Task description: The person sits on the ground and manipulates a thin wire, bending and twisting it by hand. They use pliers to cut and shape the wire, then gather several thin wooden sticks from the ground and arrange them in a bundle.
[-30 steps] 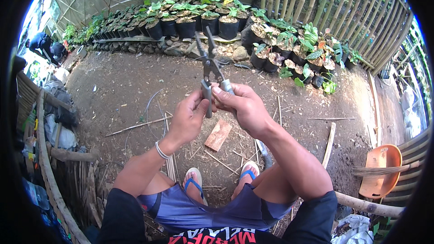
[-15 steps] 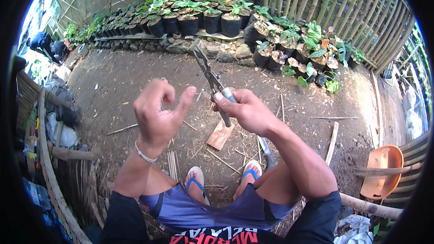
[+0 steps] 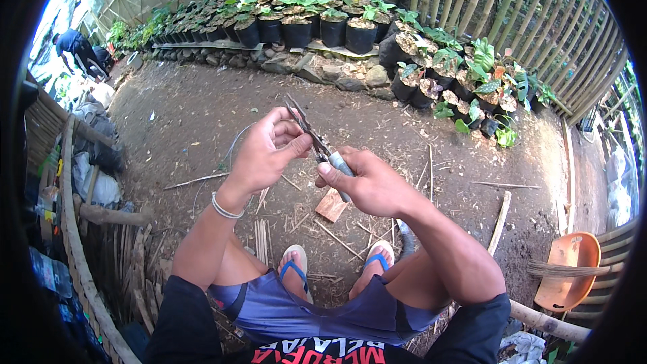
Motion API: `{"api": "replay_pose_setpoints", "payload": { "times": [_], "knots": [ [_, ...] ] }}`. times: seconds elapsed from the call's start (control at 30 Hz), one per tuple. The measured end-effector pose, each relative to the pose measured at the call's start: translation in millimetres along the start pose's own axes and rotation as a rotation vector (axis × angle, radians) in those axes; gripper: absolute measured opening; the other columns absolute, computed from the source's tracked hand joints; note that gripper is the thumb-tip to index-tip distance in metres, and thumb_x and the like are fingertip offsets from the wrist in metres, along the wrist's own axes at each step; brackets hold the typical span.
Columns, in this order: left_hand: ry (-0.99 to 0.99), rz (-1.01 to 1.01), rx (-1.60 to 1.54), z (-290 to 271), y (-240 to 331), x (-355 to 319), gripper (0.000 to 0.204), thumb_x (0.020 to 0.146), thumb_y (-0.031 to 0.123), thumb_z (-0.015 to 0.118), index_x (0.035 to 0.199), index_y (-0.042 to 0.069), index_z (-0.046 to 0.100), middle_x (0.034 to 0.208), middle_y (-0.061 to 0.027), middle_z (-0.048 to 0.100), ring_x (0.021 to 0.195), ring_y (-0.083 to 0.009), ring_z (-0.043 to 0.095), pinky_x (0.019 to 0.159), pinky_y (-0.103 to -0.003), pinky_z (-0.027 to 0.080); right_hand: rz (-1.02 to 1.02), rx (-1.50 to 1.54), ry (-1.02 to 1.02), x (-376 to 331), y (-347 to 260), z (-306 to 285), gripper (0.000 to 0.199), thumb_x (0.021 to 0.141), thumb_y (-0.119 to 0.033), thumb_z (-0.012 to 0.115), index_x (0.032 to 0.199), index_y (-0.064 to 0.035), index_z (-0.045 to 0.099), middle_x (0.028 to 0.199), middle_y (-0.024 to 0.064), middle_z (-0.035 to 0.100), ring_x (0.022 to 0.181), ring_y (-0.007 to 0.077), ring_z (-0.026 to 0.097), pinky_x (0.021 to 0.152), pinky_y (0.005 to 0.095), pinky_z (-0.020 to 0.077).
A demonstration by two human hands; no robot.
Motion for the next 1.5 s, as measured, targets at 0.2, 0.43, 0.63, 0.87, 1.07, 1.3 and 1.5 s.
{"api": "replay_pose_setpoints", "payload": {
  "times": [0.2,0.43,0.63,0.87,1.07,1.3,1.5],
  "knots": [
    [-0.01,-0.078,-0.266,4.4,-4.0,-5.0,0.05,0.098,0.005,0.076,0.139,-0.001,0.048,0.114,-0.0125,0.069,0.097,-0.0146,0.07,0.083,-0.029,0.059,0.103,-0.023,0.002,-5.1,3.7,-1.5,0.052,0.108,-0.048,0.06,0.108,0.0007,0.078,0.082,0.0067,0.059,0.074,0.0166,0.058,0.068,0.0367,0.046],
    [-0.061,-0.113,-0.362,0.6,-1.9,-0.2,0.041,0.108,0.023,0.066,0.143,0.004,0.057,0.12,-0.0067,0.068,0.118,-0.0152,0.065,0.104,-0.037,0.052,0.087,0.001,-0.001,-9.8,2.5,-4.8,0.05,0.108,-0.047,0.061,0.105,-0.0003,0.079,0.082,0.0054,0.059,0.076,0.0158,0.057,0.069,0.0352,0.0452],
    [0.001,-0.075,-0.656,-13.0,-7.2,10.2,0.029,0.109,0.031,0.064,0.124,0.006,0.068,0.11,-0.005,0.074,0.104,-0.0141,0.067,0.096,-0.033,0.051,0.076,0.011,-0.073,-11.1,1.5,2.3,0.05,0.108,-0.048,0.062,0.103,-0.0022,0.08,0.082,0.0044,0.061,0.078,0.0155,0.058,0.073,0.0341,0.0461],
    [0.152,-0.033,-0.472,-53.3,-6.1,12.8,0.018,0.109,0.017,0.059,0.118,0.003,0.068,0.103,-0.0052,0.072,0.094,-0.0132,0.067,0.081,-0.025,0.051,0.231,-0.173,0.004,-16.5,5.3,-6.3,0.05,0.104,-0.049,0.065,0.098,-0.0017,0.079,0.077,0.0077,0.062,0.076,0.0188,0.061,0.07,0.0393,0.049],
    [0.035,-0.068,-0.328,-50.5,1.5,5.5,0.022,0.108,0.01,0.052,0.12,-0.002,0.065,0.091,-0.0018,0.065,0.08,-0.0077,0.056,0.074,-0.024,0.046,-0.052,-0.432,0.172,-11.8,-10.7,-8.3,0.049,0.104,-0.045,0.067,0.091,0.0021,0.074,0.089,0.0165,0.068,0.079,0.0278,0.066,0.069,0.0447,0.0507],
    [-0.023,-0.124,-0.333,-29.7,10.9,0.0,0.024,0.109,0.012,0.047,0.119,-0.001,0.065,0.075,0.0087,0.042,0.064,-0.0016,0.034,0.057,-0.022,0.03,-0.06,-0.213,0.419,-8.0,-12.8,-19.0,0.036,0.093,-0.03,0.084,0.083,-0.0001,0.067,0.081,0.0097,0.067,0.072,0.0211,0.064,0.069,0.0408,0.0526],
    [-0.172,-0.132,-0.194,6.0,22.6,-13.3,0.025,0.11,0.014,0.046,0.117,-0.001,0.065,0.07,0.0119,0.035,0.058,-0.0002,0.027,0.05,-0.021,0.022,-0.612,-0.437,0.723,-15.0,-40.0,-38.1,0.04,0.08,-0.011,0.089,0.065,-0.0057,0.053,0.094,0.0126,0.076,0.076,0.0195,0.07,0.065,0.0363,0.0546]
  ]
}}
Point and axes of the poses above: each hand's wrist, its own x-axis towards the middle knuckle, its own z-axis out of the palm, y = z × x, the point moved 6 cm from there along x, towards the middle knuckle
